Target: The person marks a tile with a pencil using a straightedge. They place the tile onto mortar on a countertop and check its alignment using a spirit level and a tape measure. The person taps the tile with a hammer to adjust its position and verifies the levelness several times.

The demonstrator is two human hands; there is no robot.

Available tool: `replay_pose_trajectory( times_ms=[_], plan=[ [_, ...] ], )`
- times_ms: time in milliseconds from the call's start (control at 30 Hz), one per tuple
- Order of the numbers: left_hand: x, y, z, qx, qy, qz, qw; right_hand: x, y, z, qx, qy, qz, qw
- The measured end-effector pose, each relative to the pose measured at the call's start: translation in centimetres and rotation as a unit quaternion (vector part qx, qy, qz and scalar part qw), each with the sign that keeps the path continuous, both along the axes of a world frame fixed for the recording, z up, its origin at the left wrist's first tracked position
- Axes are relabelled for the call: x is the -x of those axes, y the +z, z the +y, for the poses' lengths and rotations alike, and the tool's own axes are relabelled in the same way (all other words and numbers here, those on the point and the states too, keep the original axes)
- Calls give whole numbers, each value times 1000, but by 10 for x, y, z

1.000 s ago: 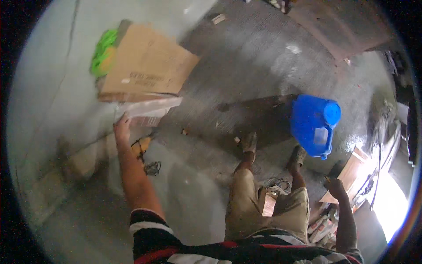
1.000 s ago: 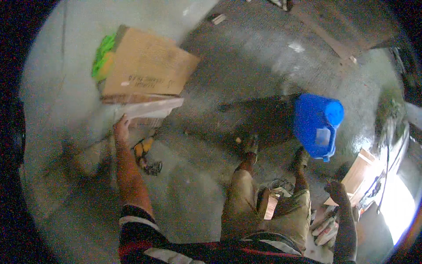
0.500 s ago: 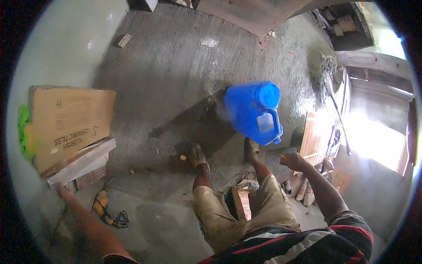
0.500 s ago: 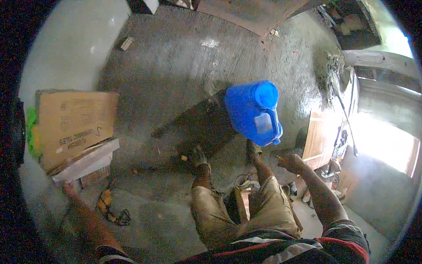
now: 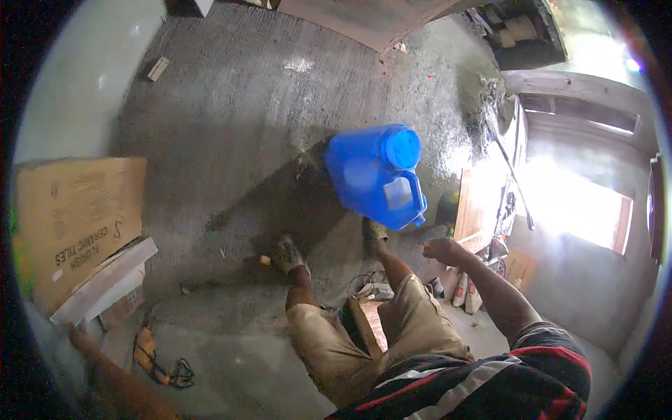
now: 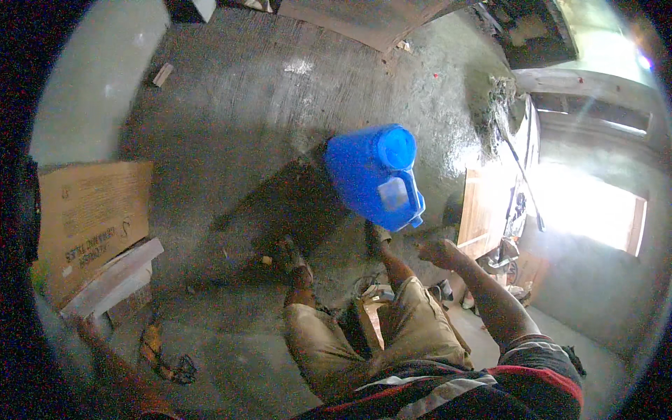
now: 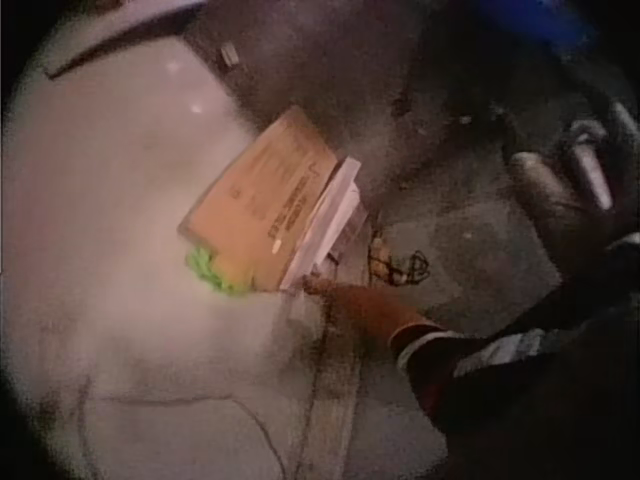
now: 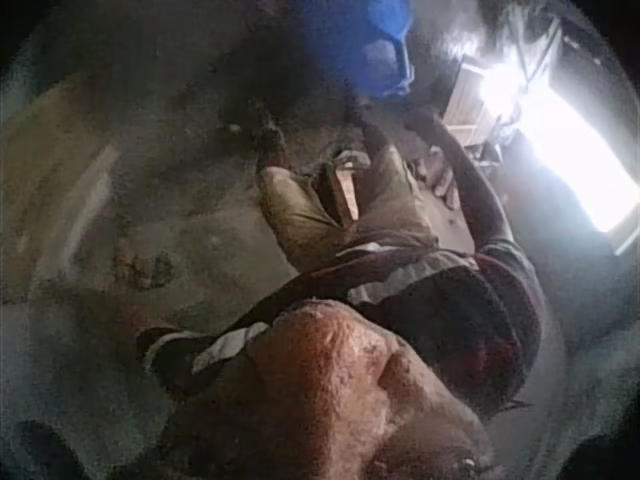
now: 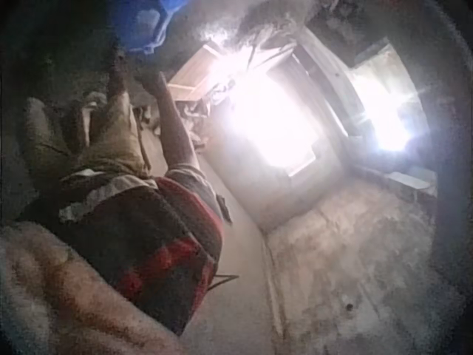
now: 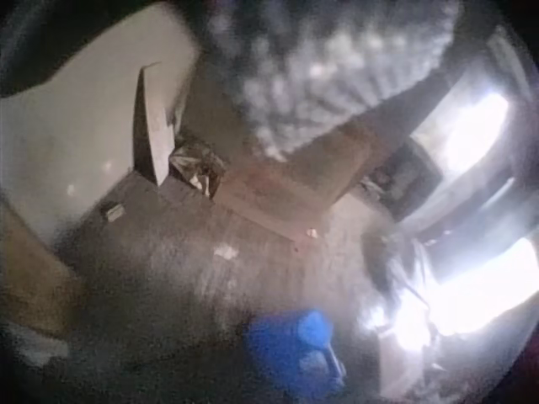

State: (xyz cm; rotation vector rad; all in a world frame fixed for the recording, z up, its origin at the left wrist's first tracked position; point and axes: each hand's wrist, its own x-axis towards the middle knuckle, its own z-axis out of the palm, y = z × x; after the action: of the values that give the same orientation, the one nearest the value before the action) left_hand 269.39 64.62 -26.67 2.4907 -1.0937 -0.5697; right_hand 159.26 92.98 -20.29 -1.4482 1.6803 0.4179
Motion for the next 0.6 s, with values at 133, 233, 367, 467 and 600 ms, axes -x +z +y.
replay_pose_trajectory(
  times_ms=[133,233,367,467,600],
  plan=[
    [-6,-3,-3,-6,-7,-5,1000,-7,1,-11,-15,-8,-49,999],
    [-8,-4,-7,-11,-12,-9,1000,-9,-2,-4,-90,-103,29,990],
    [-14,-7,-13,-13,-17,-11,1000,27,-29,29,-51,20,-10,998],
    [-18,-8,-13,-14,-22,-13,1000,29,-32,28,-47,41,-12,998],
    [-23,-10,-8,-19,-29,-19,999,-1,-12,0,-58,-28,8,998]
  ],
)
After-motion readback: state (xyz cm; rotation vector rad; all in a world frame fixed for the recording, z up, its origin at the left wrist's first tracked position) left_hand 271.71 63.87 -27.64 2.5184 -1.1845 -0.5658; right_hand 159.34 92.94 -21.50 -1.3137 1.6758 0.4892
